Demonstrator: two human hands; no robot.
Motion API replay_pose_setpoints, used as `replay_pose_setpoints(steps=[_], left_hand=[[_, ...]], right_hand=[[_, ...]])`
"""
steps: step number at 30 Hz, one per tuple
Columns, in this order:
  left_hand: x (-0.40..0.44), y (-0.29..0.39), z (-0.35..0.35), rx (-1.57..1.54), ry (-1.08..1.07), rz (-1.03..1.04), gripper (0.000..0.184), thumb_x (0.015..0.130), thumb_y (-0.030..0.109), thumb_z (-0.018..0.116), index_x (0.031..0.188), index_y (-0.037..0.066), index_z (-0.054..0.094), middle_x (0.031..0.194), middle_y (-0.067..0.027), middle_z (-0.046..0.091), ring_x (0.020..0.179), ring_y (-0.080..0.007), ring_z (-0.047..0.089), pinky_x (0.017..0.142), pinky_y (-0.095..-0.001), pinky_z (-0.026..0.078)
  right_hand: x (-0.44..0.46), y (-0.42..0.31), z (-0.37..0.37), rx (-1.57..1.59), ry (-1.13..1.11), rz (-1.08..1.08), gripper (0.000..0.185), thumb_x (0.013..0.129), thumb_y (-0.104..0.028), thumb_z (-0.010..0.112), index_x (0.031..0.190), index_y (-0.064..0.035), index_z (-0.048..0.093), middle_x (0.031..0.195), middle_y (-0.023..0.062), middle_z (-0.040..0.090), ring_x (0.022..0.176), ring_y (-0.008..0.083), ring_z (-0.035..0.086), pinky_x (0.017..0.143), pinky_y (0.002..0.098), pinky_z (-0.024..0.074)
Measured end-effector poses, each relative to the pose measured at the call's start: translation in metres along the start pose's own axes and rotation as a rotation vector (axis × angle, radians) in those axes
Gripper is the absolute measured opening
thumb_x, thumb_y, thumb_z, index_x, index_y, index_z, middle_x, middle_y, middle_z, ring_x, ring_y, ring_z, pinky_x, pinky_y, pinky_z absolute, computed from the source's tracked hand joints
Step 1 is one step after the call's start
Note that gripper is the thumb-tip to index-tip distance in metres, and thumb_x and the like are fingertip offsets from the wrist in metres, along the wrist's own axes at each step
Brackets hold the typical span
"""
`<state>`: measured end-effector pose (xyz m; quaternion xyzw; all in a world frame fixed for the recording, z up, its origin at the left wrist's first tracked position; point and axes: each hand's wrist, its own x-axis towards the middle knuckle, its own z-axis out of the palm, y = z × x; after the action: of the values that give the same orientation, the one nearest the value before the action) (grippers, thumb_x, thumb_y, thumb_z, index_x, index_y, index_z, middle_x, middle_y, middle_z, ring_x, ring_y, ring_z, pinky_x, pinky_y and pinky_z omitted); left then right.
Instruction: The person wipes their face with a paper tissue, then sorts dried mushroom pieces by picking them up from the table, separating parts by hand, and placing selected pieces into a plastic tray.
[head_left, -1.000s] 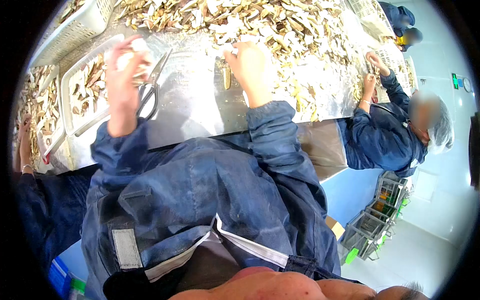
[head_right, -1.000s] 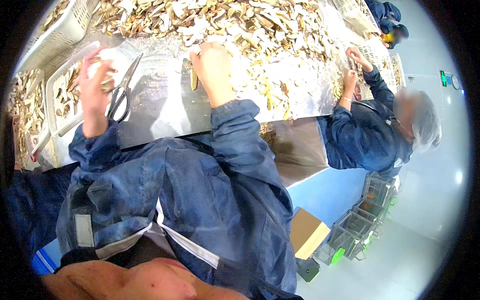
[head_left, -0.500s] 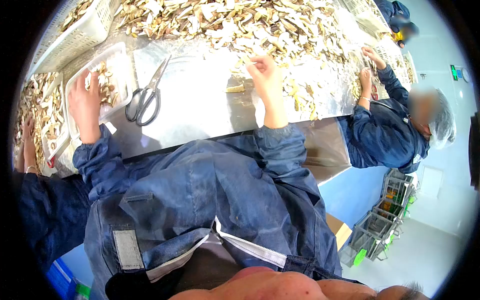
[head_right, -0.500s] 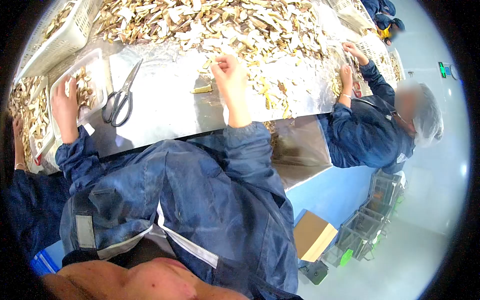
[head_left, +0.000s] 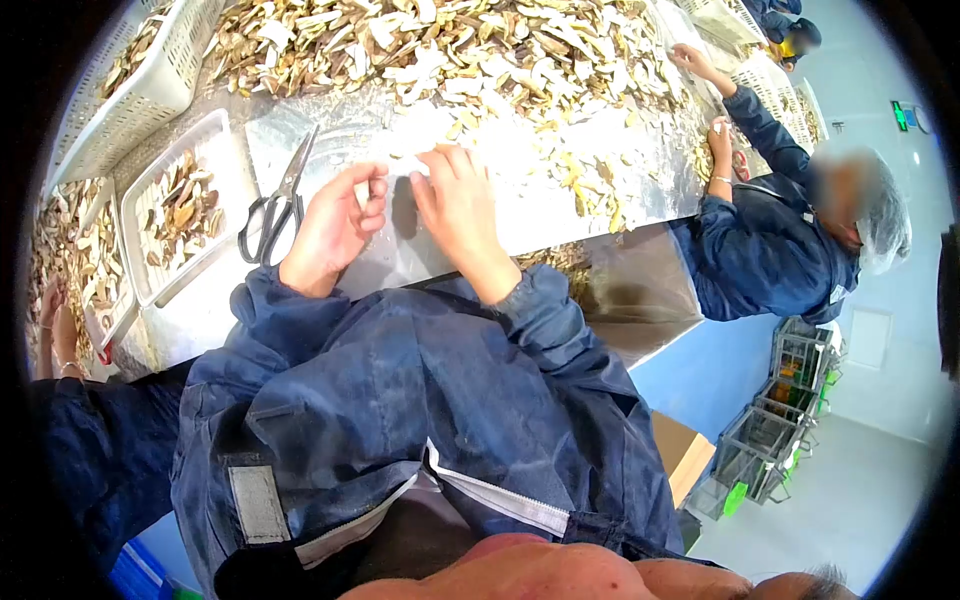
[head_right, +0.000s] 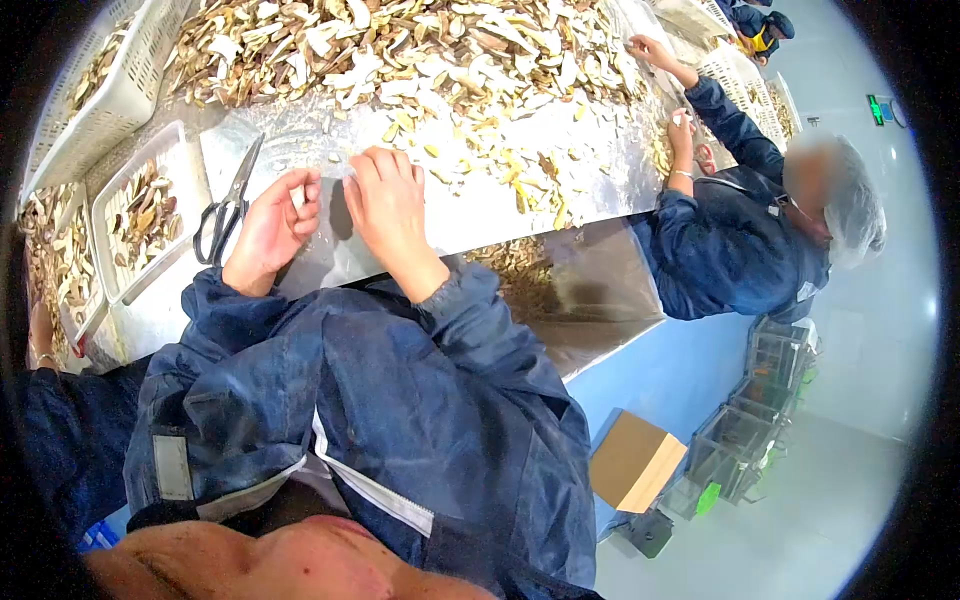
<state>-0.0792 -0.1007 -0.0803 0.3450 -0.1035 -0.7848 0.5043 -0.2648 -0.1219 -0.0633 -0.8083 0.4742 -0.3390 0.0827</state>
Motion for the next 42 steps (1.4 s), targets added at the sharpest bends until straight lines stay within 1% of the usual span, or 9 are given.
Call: replay_pose_setpoints(steps=[3,16,22,25,28,29,31,40,42], left_hand=[[0.011,0.005,0.018,0.034,-0.007,0.077,0.021,0.1,0.022,0.052,0.109,0.004,0.058,0.081,0.0006,0.053,0.061,-0.0082,0.044,0.049,-0.0213,0.032],[0.052,-0.004,0.029,0.076,-0.246,0.03,0.016,0.1,0.016,0.051,0.109,0.004,0.057,0.079,0.0001,0.051,0.055,-0.005,0.037,0.044,-0.0186,0.026],[0.052,-0.005,0.027,0.095,-0.282,0.019,0.017,0.1,0.016,0.051,0.11,0.003,0.057,0.08,-0.0009,0.052,0.053,-0.0044,0.037,0.045,-0.0178,0.027],[0.052,-0.006,0.026,0.106,-0.282,0.017,0.017,0.1,0.016,0.051,0.111,0.003,0.057,0.081,-0.0013,0.052,0.054,-0.0047,0.038,0.045,-0.018,0.027],[0.052,-0.006,0.025,0.136,-0.279,0.022,0.018,0.1,0.016,0.051,0.111,0.004,0.057,0.081,-0.0016,0.052,0.054,-0.0052,0.039,0.045,-0.0184,0.028],[0.052,-0.006,0.026,0.136,-0.279,0.023,0.018,0.1,0.016,0.052,0.111,0.004,0.057,0.081,-0.0016,0.053,0.054,-0.0054,0.039,0.046,-0.0185,0.028],[0.052,-0.006,0.027,0.131,-0.285,0.015,0.018,0.1,0.017,0.052,0.111,0.004,0.057,0.081,-0.0016,0.053,0.055,-0.0056,0.039,0.046,-0.0187,0.028],[0.054,-0.006,0.025,0.077,-0.298,0.035,0.018,0.099,0.015,0.052,0.111,0.003,0.058,0.083,-0.0028,0.054,0.059,-0.0066,0.042,0.047,-0.0193,0.031],[0.053,-0.006,0.025,0.067,-0.284,0.035,0.018,0.099,0.014,0.052,0.111,0.002,0.058,0.084,-0.0031,0.054,0.059,-0.0068,0.042,0.047,-0.0196,0.031]], right_hand=[[0.008,0.018,0.025,-0.174,0.066,-0.125,0.027,0.083,-0.016,0.066,0.108,-0.007,0.063,0.115,0.008,0.061,0.12,0.0275,0.053,0.104,0.0469,0.0352],[-0.014,0.136,-0.072,-0.59,-0.035,0.028,0.017,0.086,-0.015,0.065,0.102,-0.0096,0.063,0.108,0.006,0.064,0.106,0.0257,0.059,0.095,0.0444,0.0396],[0.046,0.173,-0.068,-0.08,0.201,0.254,0.038,0.085,-0.008,0.062,0.122,-0.0063,0.059,0.117,0.0192,0.059,0.109,0.0373,0.056,0.097,0.048,0.0427],[0.063,0.207,-0.055,-0.382,0.22,0.376,0.048,0.082,-0.005,0.058,0.131,-0.0055,0.054,0.125,0.0259,0.055,0.112,0.0409,0.055,0.1,0.0481,0.0437],[0.074,0.231,-0.048,-0.468,0.162,0.546,0.062,0.076,-0.017,0.08,0.131,-0.0032,0.054,0.128,0.0297,0.054,0.116,0.0463,0.053,0.1,0.0479,0.0445],[0.073,0.236,-0.048,-0.426,0.077,0.55,0.063,0.077,-0.017,0.08,0.132,-0.0034,0.054,0.129,0.0295,0.054,0.117,0.0459,0.053,0.1,0.0477,0.0446],[0.08,0.229,-0.055,-0.346,-0.095,0.555,0.063,0.078,-0.018,0.08,0.133,-0.0038,0.054,0.13,0.0292,0.054,0.119,0.045,0.052,0.1,0.0474,0.0449],[0.042,0.11,-0.044,0.13,-0.178,0.328,0.053,0.087,-0.015,0.065,0.137,-0.0035,0.052,0.133,0.0225,0.056,0.126,0.0387,0.052,0.107,0.0423,0.0411],[0.036,0.1,-0.05,0.091,-0.086,0.288,0.045,0.087,-0.012,0.065,0.13,-0.0034,0.056,0.126,0.0212,0.059,0.116,0.0365,0.058,0.098,0.0425,0.0467]])
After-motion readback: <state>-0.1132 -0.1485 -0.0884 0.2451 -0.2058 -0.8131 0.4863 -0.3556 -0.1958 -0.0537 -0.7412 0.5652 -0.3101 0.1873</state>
